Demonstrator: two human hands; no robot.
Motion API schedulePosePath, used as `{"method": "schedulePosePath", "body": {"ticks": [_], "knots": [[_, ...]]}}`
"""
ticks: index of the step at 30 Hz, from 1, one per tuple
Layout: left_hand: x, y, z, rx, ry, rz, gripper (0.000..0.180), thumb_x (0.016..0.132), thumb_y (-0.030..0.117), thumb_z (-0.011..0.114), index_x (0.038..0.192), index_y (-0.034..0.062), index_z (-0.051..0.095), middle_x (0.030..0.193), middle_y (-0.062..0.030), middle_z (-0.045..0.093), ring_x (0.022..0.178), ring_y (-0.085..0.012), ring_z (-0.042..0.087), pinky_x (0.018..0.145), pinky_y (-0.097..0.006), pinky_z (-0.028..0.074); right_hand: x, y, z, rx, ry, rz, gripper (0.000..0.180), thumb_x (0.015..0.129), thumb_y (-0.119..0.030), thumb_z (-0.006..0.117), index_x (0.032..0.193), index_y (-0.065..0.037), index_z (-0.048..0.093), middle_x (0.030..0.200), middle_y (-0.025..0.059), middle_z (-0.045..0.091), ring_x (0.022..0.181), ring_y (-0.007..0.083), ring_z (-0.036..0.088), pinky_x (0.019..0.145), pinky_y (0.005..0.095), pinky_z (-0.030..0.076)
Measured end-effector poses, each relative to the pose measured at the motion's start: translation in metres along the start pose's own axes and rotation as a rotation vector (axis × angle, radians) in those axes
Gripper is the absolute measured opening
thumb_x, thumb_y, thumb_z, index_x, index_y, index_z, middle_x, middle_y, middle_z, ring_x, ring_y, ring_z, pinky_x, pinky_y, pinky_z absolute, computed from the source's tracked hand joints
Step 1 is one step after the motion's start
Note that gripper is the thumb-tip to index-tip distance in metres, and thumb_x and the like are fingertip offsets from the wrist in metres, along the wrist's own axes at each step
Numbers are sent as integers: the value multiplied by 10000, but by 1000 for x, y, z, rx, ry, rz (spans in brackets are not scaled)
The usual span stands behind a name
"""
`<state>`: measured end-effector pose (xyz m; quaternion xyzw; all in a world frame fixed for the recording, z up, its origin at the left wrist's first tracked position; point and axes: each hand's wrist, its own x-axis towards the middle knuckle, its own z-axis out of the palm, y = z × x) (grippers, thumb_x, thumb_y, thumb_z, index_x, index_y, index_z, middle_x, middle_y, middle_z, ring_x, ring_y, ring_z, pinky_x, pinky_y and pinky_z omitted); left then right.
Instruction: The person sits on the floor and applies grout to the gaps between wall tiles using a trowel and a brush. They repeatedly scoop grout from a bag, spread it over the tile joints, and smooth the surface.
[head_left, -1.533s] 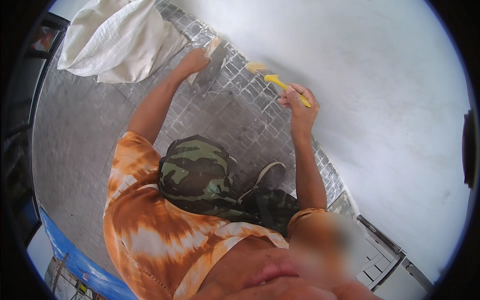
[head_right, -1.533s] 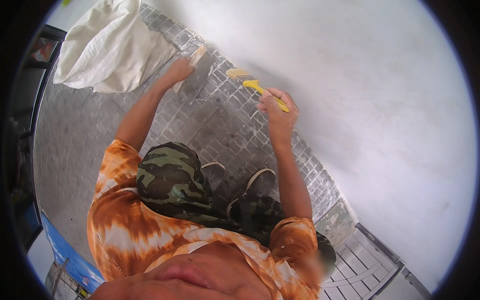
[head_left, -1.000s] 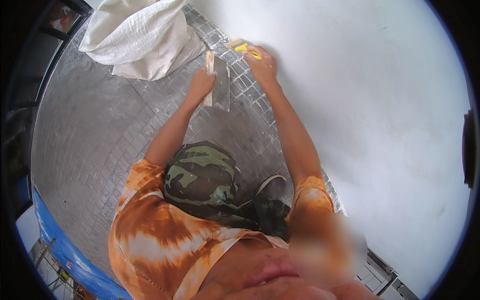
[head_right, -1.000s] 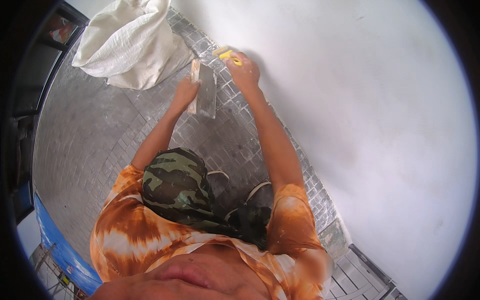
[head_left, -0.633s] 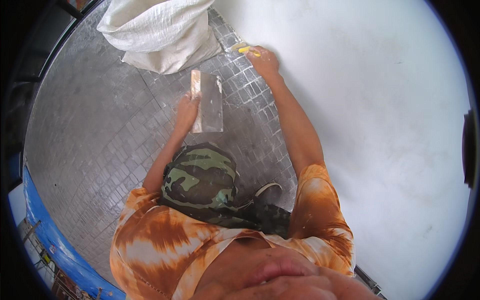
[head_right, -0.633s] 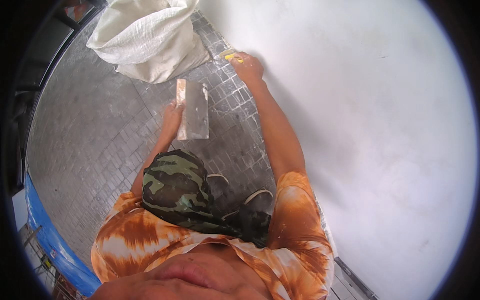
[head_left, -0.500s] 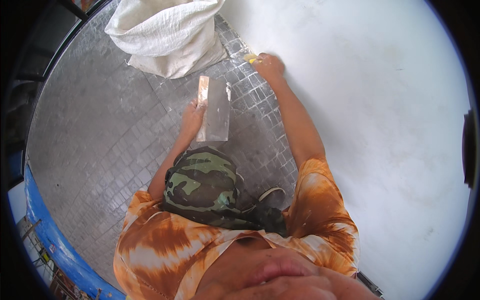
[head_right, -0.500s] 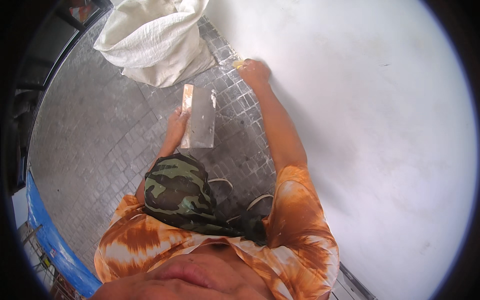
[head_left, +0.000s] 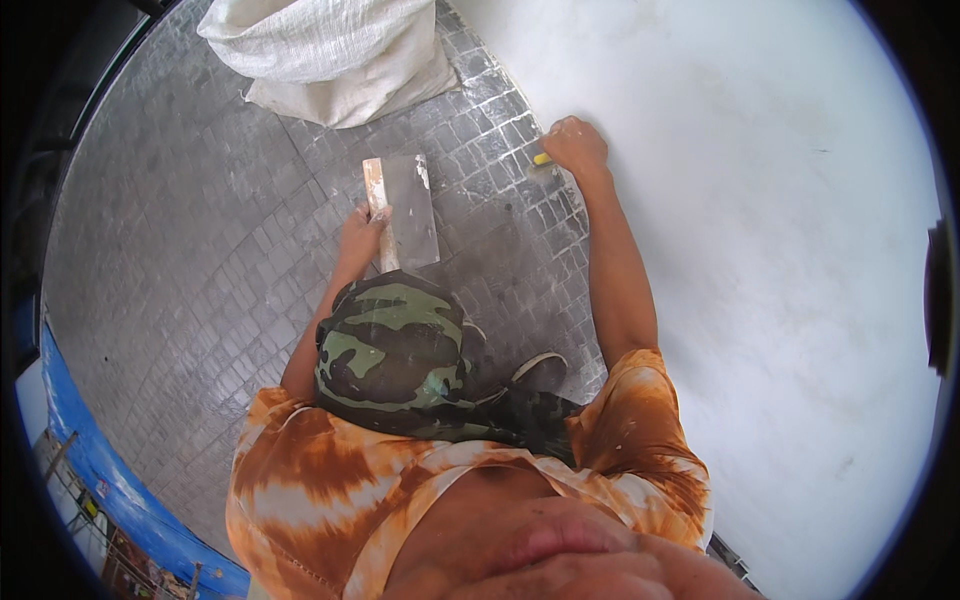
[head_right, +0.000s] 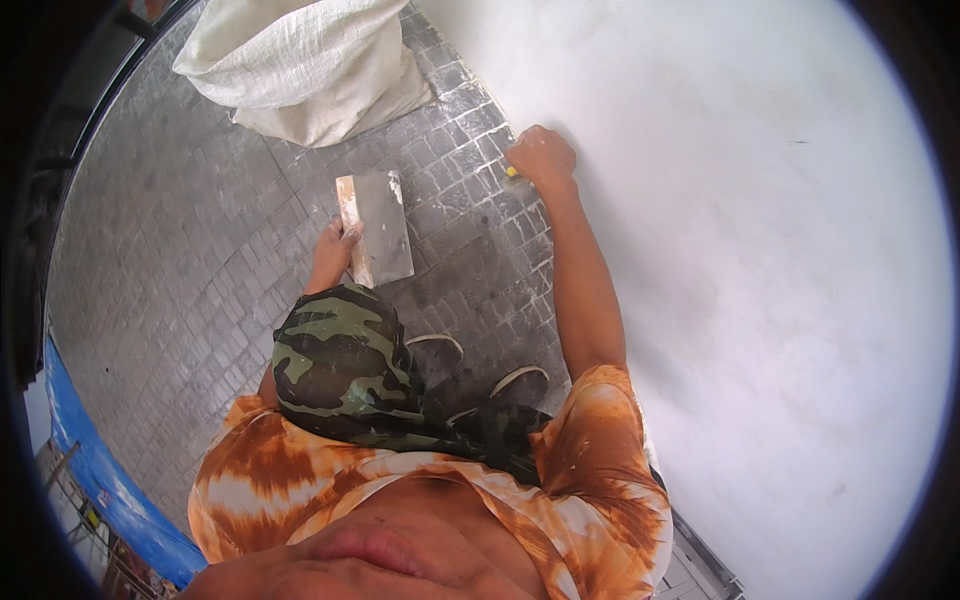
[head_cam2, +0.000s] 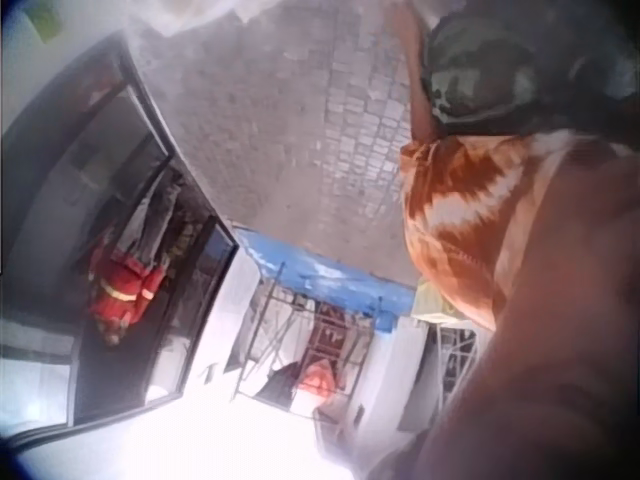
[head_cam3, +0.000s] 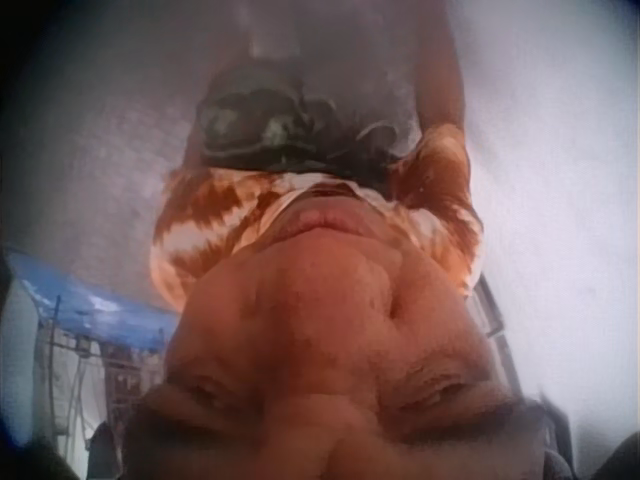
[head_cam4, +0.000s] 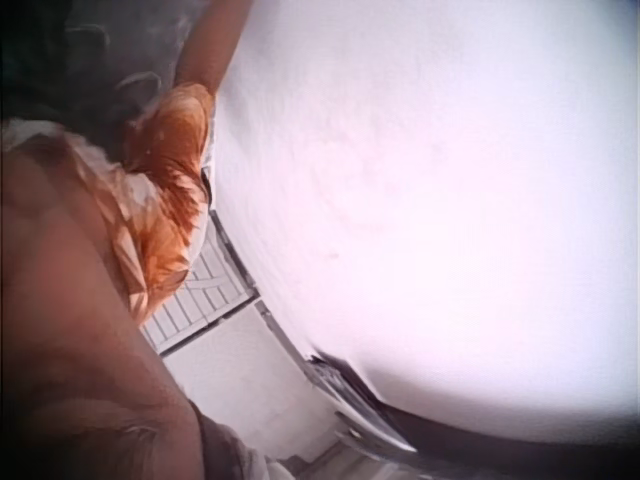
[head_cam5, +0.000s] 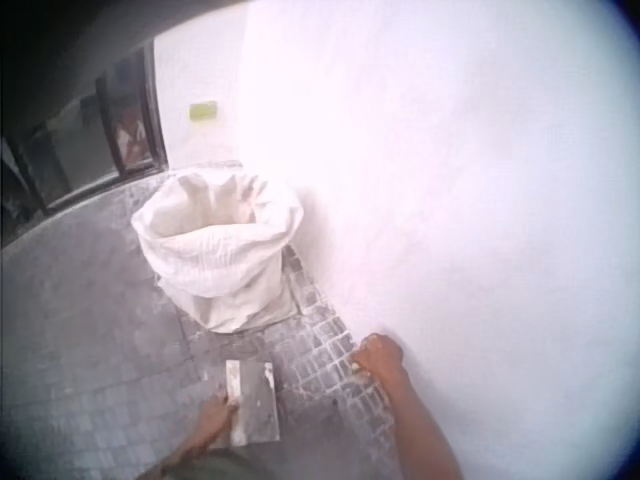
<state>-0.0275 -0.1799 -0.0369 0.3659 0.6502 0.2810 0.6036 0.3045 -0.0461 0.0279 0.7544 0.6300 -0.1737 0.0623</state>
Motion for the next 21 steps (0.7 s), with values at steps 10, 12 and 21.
{"method": "schedulePosePath", "body": {"ticks": [10, 12, 21], "knots": [[6, 0, -4, -34, 44, 62, 302, 957, 218, 634, 1146, -17, 636, 869, -72, 682, 667, -128, 604, 565, -300, 472, -23, -9, 13, -22, -8, -61, 338, 829, -395, 595, 1059, -206, 756, 1004, 119, 733, 953, 339, 686, 837, 436, 537], [11, -3, -10, -39, 38, 84, 294, 955, 219, 637, 1133, -15, 639, 856, -69, 681, 665, -126, 609, 559, -303, 480, -22, -8, 12, 184, 174, -56, 345, 825, -397, 590, 1059, -207, 758, 1007, 118, 734, 963, 332, 686, 840, 436, 538], [3, 20, -21, -53, 48, -43, 293, 943, 194, 645, 1131, -31, 647, 862, -57, 680, 689, -122, 604, 610, -299, 472, -76, -35, 35, 323, 95, -271, 323, 803, -331, 577, 1041, -204, 754, 969, 126, 733, 886, 329, 698, 785, 438, 552]]}}
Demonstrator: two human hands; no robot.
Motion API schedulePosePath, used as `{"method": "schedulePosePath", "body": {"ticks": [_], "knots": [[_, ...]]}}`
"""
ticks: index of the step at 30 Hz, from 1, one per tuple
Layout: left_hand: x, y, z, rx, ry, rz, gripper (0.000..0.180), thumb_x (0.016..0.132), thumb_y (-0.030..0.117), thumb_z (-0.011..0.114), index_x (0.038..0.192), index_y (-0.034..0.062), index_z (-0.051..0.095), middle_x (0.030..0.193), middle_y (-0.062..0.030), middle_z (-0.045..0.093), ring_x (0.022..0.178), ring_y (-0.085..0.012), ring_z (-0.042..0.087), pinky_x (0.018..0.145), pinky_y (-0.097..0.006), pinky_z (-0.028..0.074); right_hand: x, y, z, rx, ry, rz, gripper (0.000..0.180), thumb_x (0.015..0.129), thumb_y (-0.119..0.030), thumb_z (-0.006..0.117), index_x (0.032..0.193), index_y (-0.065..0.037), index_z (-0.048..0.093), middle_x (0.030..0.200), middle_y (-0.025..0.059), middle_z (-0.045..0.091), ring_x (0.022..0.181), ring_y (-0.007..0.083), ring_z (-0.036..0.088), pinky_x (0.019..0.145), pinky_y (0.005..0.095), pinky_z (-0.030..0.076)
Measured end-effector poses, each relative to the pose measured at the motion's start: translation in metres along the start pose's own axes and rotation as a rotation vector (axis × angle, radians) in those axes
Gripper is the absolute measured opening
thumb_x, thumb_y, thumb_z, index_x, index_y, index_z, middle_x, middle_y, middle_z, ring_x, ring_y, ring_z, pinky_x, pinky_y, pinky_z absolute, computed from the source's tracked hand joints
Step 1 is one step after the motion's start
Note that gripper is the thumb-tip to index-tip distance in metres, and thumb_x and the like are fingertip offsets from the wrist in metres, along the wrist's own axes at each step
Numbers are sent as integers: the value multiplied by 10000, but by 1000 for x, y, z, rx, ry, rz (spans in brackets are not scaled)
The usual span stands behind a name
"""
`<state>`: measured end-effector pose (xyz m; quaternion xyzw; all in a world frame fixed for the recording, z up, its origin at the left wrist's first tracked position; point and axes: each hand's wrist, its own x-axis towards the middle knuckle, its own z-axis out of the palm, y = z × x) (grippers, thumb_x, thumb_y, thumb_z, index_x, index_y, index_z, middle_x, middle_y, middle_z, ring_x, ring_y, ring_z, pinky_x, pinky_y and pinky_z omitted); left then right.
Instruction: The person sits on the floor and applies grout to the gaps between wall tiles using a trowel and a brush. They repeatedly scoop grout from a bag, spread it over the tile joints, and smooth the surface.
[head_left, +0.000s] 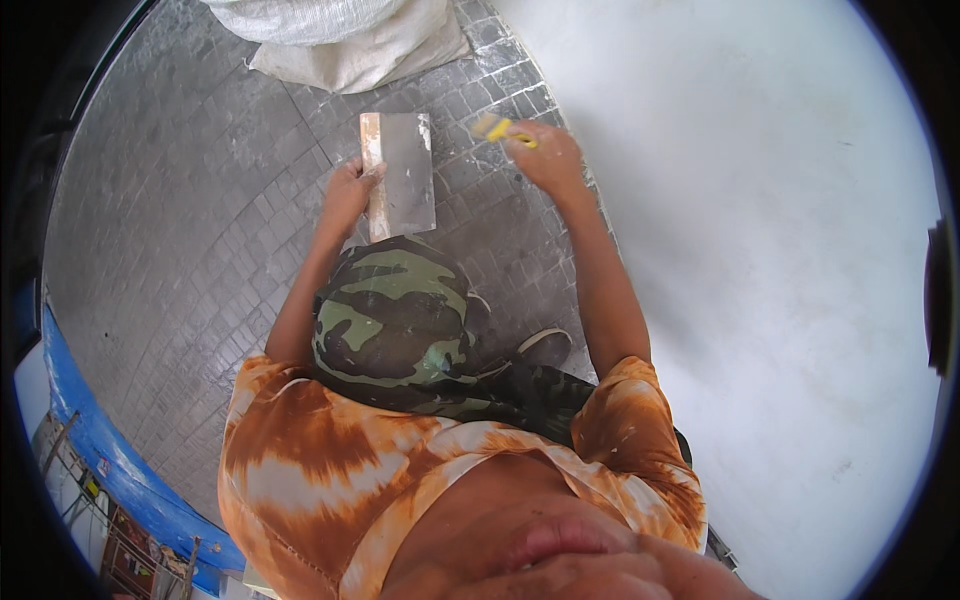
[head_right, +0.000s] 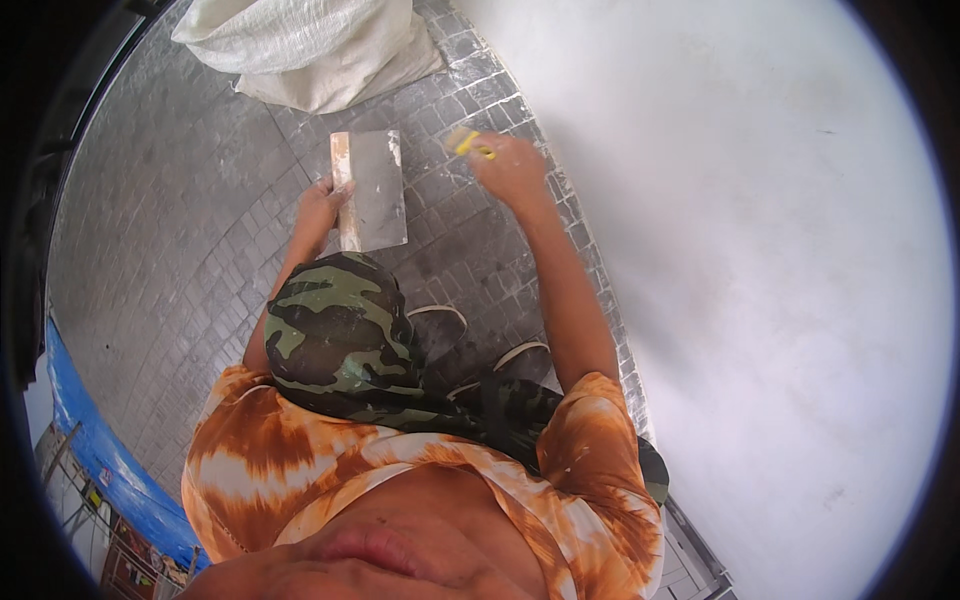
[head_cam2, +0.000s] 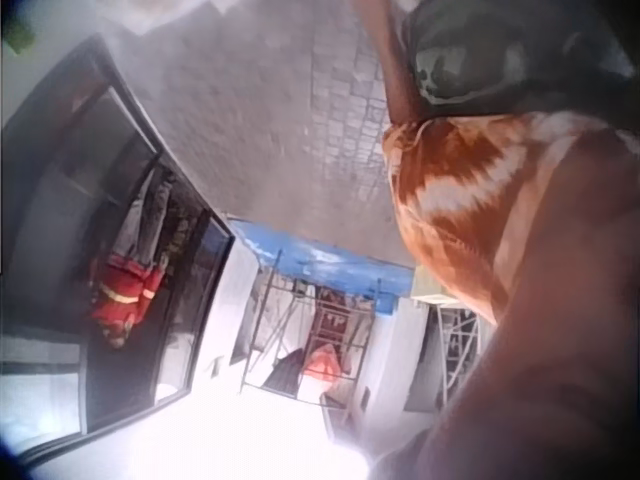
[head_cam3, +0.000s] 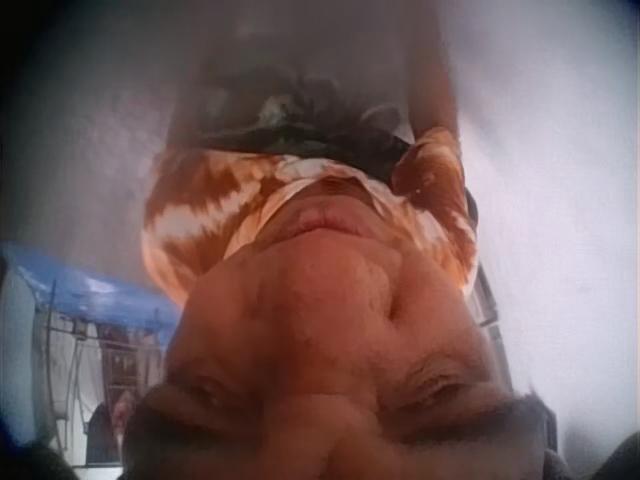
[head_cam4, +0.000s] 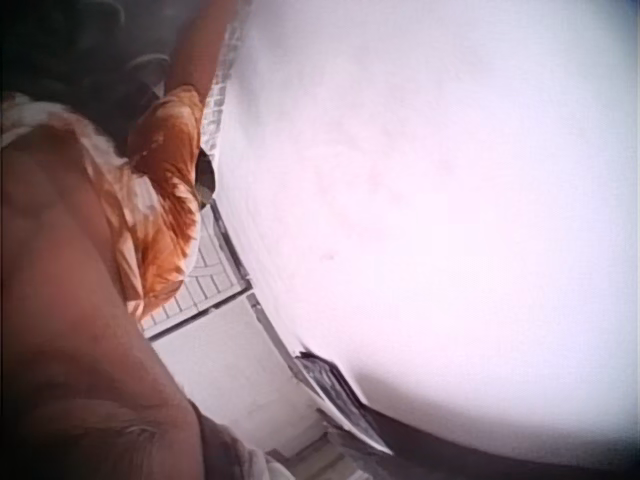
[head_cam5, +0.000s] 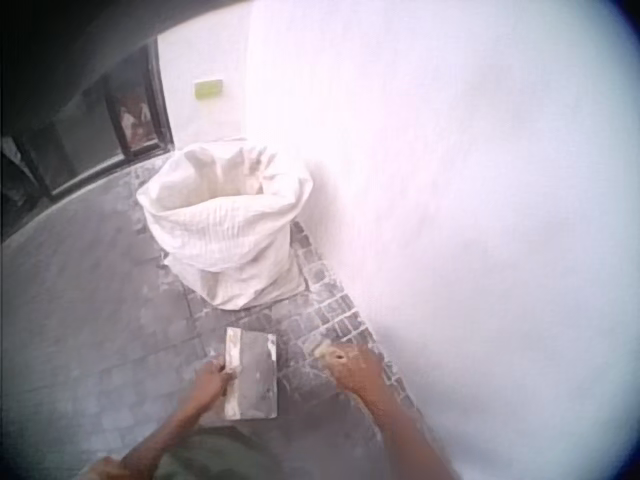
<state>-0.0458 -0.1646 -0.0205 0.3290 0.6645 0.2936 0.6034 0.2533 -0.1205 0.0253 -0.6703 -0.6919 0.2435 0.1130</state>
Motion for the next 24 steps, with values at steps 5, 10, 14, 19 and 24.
{"method": "schedulePosePath", "body": {"ticks": [5, 10, 14, 19, 24], "knots": [[3, 10, -2, 92, -53, 78, 292, 943, 165, 634, 1142, -49, 642, 898, -85, 693, 720, -136, 629, 656, -301, 487, -45, -9, 6, -150, -81, -20, 302, 813, -301, 560, 1008, -187, 761, 907, 121, 738, 845, 338, 700, 768, 438, 559], [9, 8, -7, 34, -45, 102, 302, 942, 169, 653, 1137, -60, 630, 886, -98, 693, 755, -150, 659, 686, -303, 524, -53, 55, -37, -81, 73, 231, 314, 845, -348, 570, 1016, -164, 760, 909, 123, 740, 853, 340, 702, 776, 447, 551], [26, -24, 56, -62, -208, 30, 318, 936, 165, 672, 1157, -53, 608, 911, -97, 691, 778, -153, 663, 622, -308, 526, -26, 86, -20, 70, 420, -68, 306, 846, -374, 611, 985, -146, 760, 898, 148, 735, 850, 343, 699, 780, 454, 545], [44, -59, 114, -6, -308, 109, 355, 916, 156, 687, 1199, -33, 588, 962, -81, 684, 753, -162, 666, 580, -316, 544, -41, 110, -13, -147, 354, 304, 266, 842, -333, 626, 882, -93, 734, 791, 172, 699, 737, 359, 681, 700, 434, 539], [48, -68, 150, -7, -260, 179, 334, 896, 154, 704, 1162, -31, 617, 900, -76, 695, 696, -149, 665, 544, -288, 531, -47, 119, -7, -88, 539, 346, 290, 846, -333, 633, 842, -55, 715, 720, 182, 675, 677, 380, 666, 659, 459, 525]]}}
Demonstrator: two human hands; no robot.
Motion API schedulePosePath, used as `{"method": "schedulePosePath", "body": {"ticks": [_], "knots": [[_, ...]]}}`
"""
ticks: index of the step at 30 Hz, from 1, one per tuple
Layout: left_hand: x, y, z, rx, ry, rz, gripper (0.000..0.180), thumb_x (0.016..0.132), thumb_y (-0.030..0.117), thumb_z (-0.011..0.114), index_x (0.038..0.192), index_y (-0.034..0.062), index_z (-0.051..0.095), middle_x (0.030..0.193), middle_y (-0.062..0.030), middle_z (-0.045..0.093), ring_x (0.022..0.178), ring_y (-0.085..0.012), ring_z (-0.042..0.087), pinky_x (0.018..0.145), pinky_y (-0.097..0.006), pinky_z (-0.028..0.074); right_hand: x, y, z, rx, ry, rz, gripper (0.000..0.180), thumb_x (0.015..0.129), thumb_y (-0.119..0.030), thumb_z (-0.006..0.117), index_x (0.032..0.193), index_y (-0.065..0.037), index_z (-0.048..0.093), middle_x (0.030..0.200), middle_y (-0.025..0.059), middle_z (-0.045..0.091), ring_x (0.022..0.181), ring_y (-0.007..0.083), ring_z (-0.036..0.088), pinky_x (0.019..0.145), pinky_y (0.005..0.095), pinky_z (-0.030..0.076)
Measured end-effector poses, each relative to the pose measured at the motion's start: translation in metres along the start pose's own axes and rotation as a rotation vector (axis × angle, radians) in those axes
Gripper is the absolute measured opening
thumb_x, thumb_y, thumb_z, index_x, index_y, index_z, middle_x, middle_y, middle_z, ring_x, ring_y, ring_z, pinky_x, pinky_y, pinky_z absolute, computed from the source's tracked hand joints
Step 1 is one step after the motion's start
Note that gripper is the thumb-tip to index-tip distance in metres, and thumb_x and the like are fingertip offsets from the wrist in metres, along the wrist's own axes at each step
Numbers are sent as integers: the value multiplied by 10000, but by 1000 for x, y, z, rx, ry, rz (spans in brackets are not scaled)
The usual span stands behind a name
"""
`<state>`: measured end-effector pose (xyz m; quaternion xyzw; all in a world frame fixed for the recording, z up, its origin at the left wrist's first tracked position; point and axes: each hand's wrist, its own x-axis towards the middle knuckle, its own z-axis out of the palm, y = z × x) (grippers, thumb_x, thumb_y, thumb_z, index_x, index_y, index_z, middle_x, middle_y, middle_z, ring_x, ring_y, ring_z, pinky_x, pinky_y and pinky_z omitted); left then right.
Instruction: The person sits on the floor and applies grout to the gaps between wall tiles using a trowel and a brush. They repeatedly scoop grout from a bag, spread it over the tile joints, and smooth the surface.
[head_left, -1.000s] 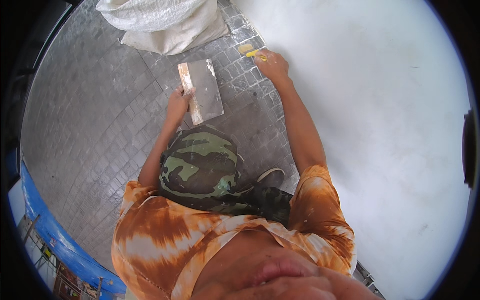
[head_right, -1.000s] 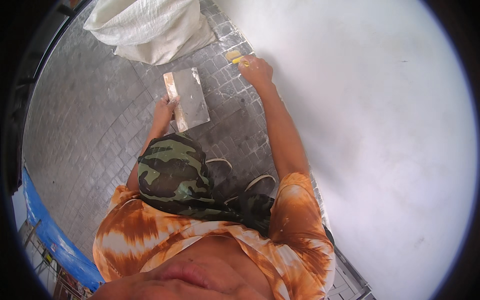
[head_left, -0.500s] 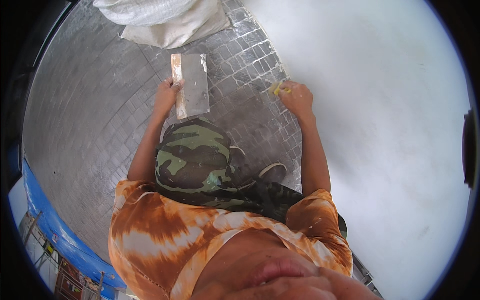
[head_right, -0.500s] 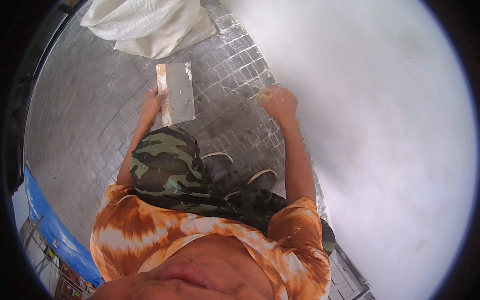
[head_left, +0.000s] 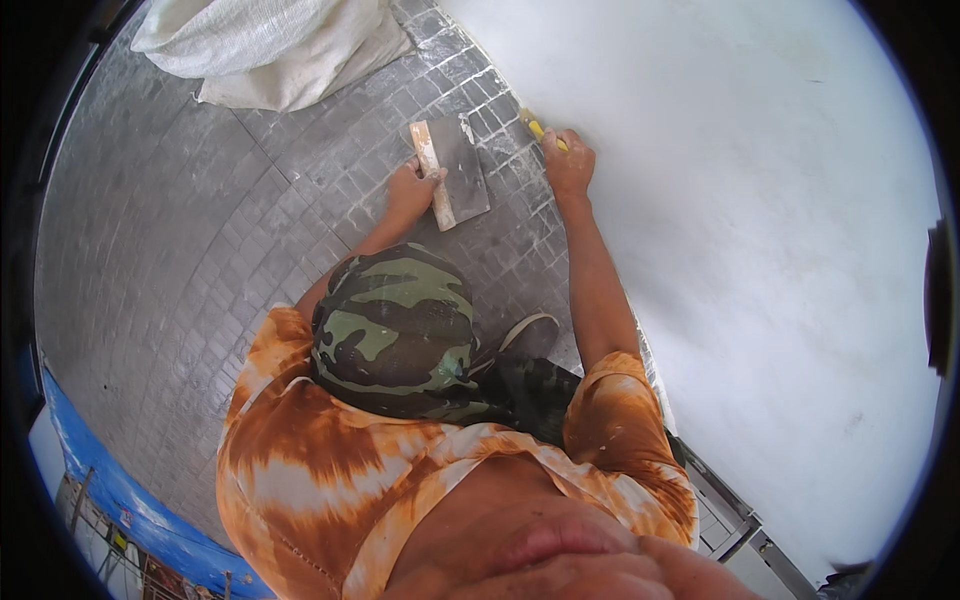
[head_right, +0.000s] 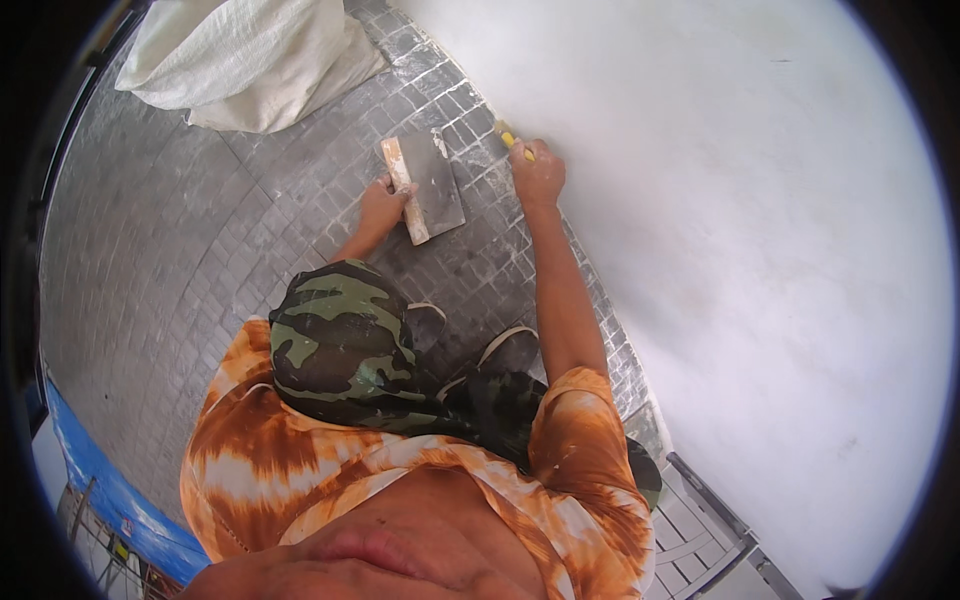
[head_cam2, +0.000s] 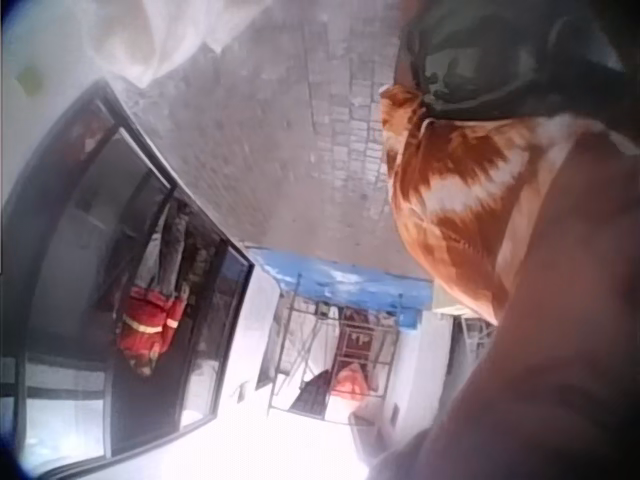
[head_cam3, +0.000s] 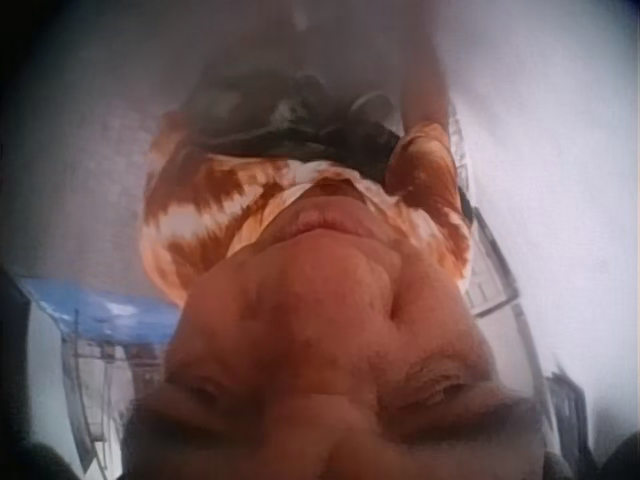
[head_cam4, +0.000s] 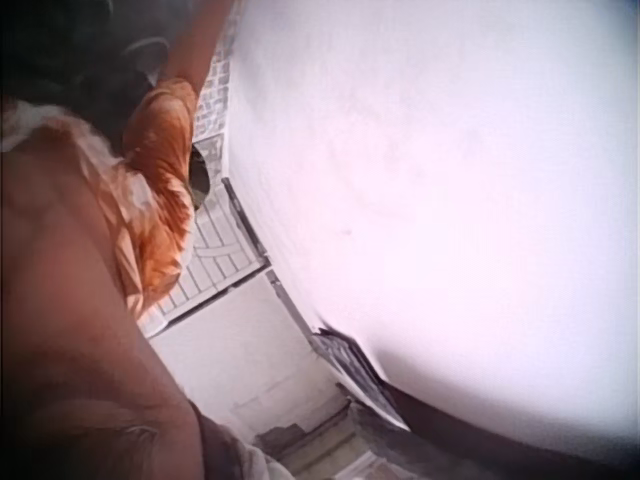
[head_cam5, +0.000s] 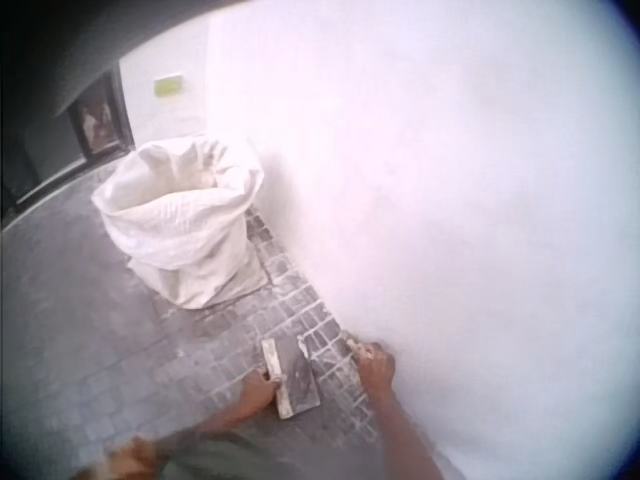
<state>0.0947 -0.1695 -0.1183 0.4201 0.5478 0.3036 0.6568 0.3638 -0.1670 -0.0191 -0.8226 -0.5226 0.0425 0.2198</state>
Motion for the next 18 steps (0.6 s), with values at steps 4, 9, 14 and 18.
{"method": "schedulePosePath", "body": {"ticks": [4, 9, 14, 18], "knots": [[7, -4, 13, 72, 111, 11, 297, 861, 176, 733, 1046, -48, 672, 823, -126, 717, 698, -196, 696, 599, -321, 528, 3, -8, 18, 186, 49, -65, 294, 865, -337, 650, 814, -52, 701, 732, 198, 669, 700, 403, 660, 648, 469, 517], [9, -7, 15, 219, 137, 36, 316, 828, 229, 756, 946, -59, 698, 745, -171, 714, 649, -248, 707, 592, -365, 525, -3, -13, 11, 174, -73, -97, 271, 880, -309, 651, 826, -46, 682, 723, 203, 658, 690, 406, 653, 636, 473, 508], [17, -10, 17, 217, 98, 43, 285, 861, 182, 730, 1036, -38, 680, 764, -98, 705, 545, -164, 661, 459, -300, 522, -37, -28, 8, 152, 70, -34, 240, 874, -281, 653, 803, -51, 653, 705, 204, 639, 671, 404, 643, 623, 483, 499], [22, -13, 19, 170, 85, 52, 282, 860, 174, 723, 1043, -36, 681, 765, -99, 705, 557, -164, 665, 460, -305, 534, -63, -28, 12, 146, -174, -162, 218, 893, -235, 656, 787, -45, 636, 708, 189, 637, 655, 393, 644, 594, 459, 491]]}}
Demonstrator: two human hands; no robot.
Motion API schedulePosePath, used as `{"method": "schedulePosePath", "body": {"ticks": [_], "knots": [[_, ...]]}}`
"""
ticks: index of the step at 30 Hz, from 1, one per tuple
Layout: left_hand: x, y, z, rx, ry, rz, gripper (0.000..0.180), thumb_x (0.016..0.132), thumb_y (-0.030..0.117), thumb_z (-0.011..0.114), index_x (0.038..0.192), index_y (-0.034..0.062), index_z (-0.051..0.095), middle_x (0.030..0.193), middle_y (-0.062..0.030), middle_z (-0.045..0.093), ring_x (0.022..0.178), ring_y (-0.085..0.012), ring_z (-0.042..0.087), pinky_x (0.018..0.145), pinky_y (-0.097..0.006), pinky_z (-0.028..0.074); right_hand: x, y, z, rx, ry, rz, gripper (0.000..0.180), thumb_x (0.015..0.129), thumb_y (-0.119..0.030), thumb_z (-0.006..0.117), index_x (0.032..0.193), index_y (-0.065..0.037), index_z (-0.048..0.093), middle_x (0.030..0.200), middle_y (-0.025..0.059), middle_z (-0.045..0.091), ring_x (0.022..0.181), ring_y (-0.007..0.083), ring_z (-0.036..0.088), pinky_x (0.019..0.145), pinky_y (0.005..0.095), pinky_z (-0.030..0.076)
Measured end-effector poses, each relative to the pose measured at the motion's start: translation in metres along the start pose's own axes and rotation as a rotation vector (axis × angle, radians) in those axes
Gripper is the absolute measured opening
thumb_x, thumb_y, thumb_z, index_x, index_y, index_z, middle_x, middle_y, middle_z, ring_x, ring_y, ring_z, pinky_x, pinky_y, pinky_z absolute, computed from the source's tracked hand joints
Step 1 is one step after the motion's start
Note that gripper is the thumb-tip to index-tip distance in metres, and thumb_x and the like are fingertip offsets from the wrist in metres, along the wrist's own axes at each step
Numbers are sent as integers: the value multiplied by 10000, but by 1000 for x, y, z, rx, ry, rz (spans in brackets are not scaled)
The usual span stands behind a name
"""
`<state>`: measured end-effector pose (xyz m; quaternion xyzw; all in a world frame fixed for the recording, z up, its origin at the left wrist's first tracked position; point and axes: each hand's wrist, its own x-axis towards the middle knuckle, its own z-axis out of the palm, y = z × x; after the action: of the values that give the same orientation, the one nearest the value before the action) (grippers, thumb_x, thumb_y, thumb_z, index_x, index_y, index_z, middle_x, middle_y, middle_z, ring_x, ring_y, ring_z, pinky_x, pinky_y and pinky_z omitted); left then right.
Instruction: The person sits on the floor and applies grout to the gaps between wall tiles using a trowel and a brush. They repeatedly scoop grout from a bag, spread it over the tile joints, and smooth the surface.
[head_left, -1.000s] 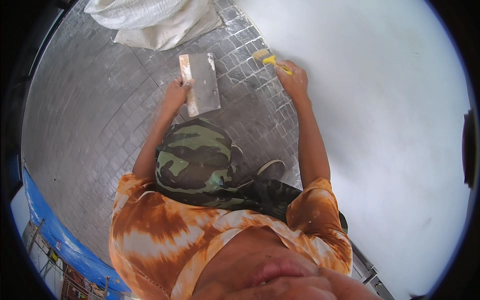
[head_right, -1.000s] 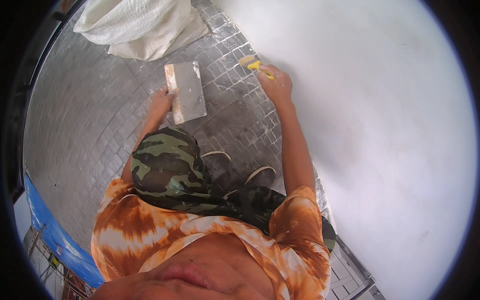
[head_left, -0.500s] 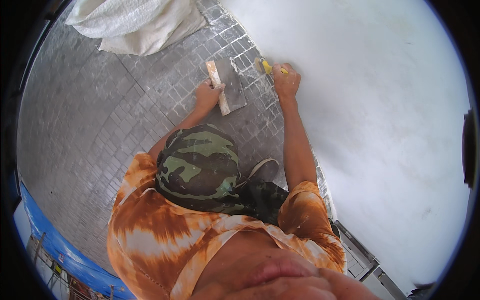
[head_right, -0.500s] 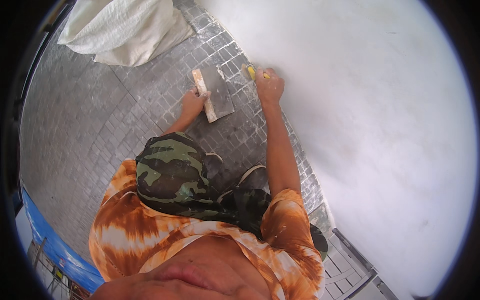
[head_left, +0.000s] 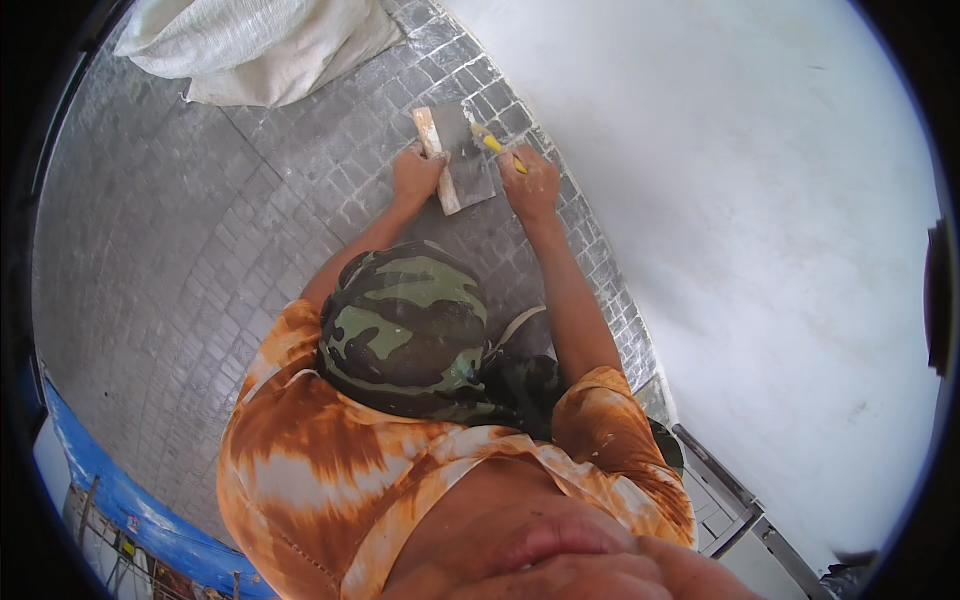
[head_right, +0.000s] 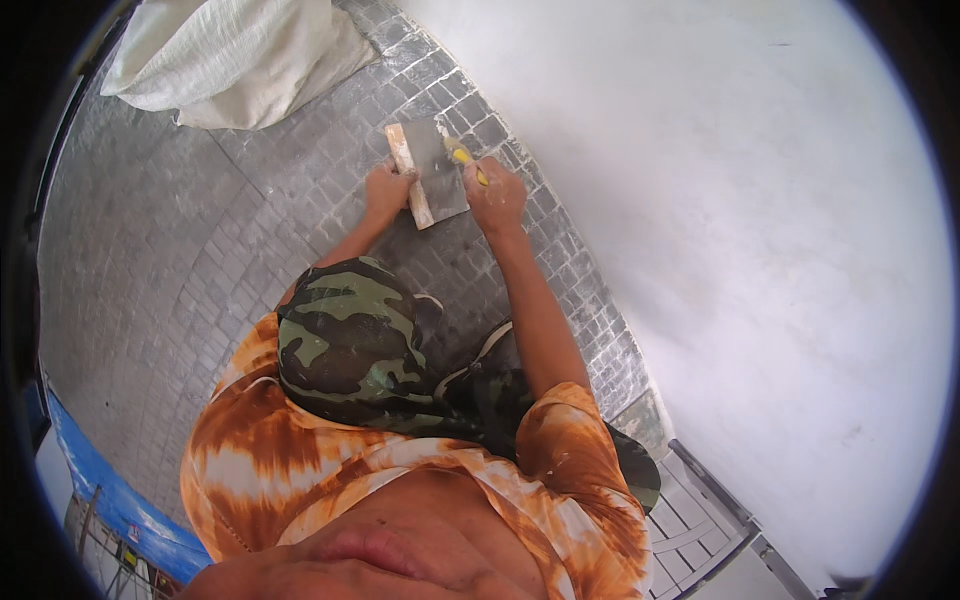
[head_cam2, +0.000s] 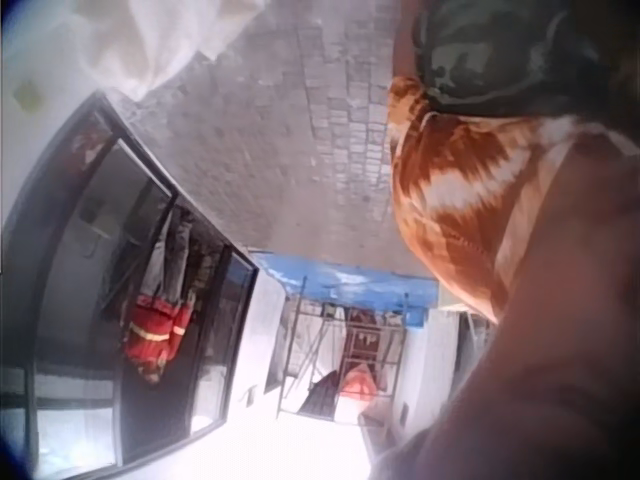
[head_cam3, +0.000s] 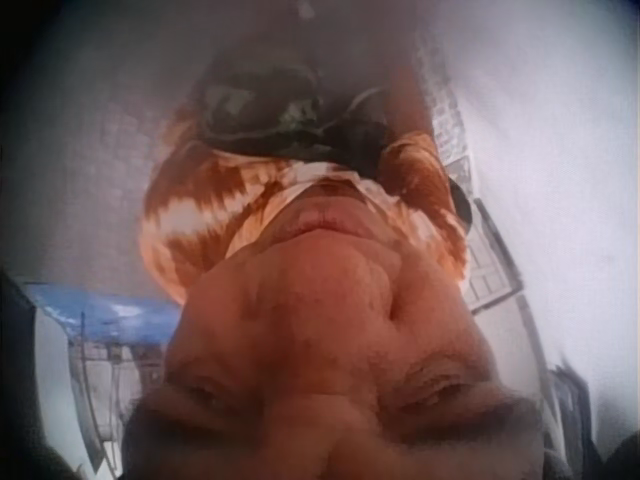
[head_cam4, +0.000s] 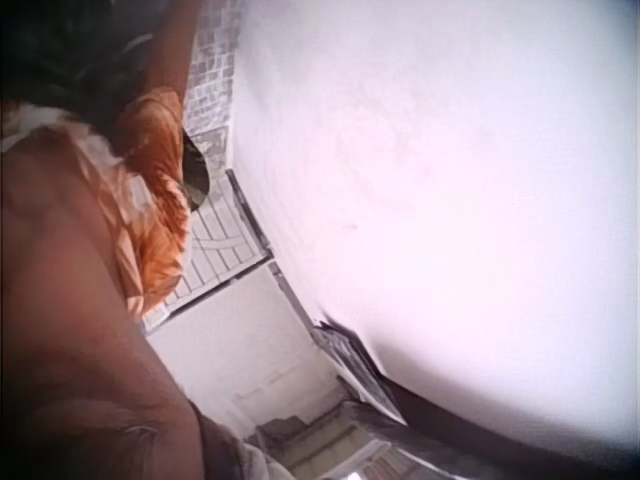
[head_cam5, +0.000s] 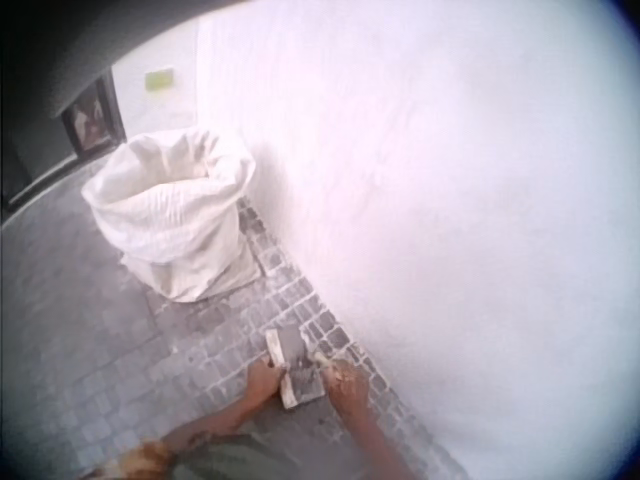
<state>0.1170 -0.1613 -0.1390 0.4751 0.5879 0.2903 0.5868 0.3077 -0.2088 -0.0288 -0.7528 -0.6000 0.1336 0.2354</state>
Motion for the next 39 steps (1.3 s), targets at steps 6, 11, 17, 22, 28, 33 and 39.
{"method": "schedulePosePath", "body": {"ticks": [6, 11, 17, 22, 28, 33, 39], "knots": [[-2, 6, -1, 6, -3, -36, 281, 851, 166, 720, 1037, -41, 688, 772, -99, 707, 562, -164, 667, 459, -303, 538, -15, -2, -3, -187, 198, 106, 193, 896, -216, 681, 823, -41, 641, 723, 186, 645, 637, 371, 647, 573, 456, 491], [-5, 14, -3, 46, 8, -33, 284, 853, 179, 730, 1029, -42, 695, 757, -99, 703, 541, -159, 653, 433, -291, 506, -20, -5, -5, -18, 281, 132, 209, 891, -239, 683, 897, -31, 664, 750, 198, 665, 649, 368, 657, 592, 460, 501], [-6, 14, -3, -17, -13, -58, 285, 854, 182, 736, 1023, -44, 694, 742, -95, 694, 540, -152, 644, 424, -286, 495, -10, 11, -20, 8, 144, 130, 220, 894, -250, 675, 908, -30, 671, 735, 196, 666, 652, 369, 665, 595, 457, 509], [-4, 9, 0, -4, 15, -28, 290, 843, 184, 738, 1002, -55, 692, 740, -111, 699, 579, -171, 666, 483, -313, 511, -23, -7, -11, -101, 263, 215, 235, 906, -294, 643, 886, -59, 637, 717, 186, 654, 637, 405, 648, 571, 485, 502], [-3, 8, -1, 54, 6, -11, 278, 856, 167, 730, 1014, -57, 686, 735, -99, 692, 569, -157, 665, 452, -300, 515, -53, -15, -14, -127, 296, 312, 208, 924, -272, 636, 888, -68, 619, 657, 188, 629, 587, 393, 637, 532, 485, 483], [-3, 9, -1, 76, 4, -23, 272, 854, 160, 728, 1003, -63, 686, 731, -109, 694, 559, -161, 662, 450, -303, 514, -64, -35, -10, -82, 286, 472, 209, 918, -257, 656, 875, -54, 636, 691, 164, 651, 562, 351, 633, 515, 455, 470], [-2, 7, -1, 62, 10, -41, 312, 818, 216, 752, 962, -56, 699, 748, -167, 714, 623, -239, 695, 589, -371, 526, -43, -22, 1, -44, 531, 230, 226, 902, -276, 649, 978, -63, 656, 710, 208, 653, 672, 421, 661, 602, 479, 504]]}}
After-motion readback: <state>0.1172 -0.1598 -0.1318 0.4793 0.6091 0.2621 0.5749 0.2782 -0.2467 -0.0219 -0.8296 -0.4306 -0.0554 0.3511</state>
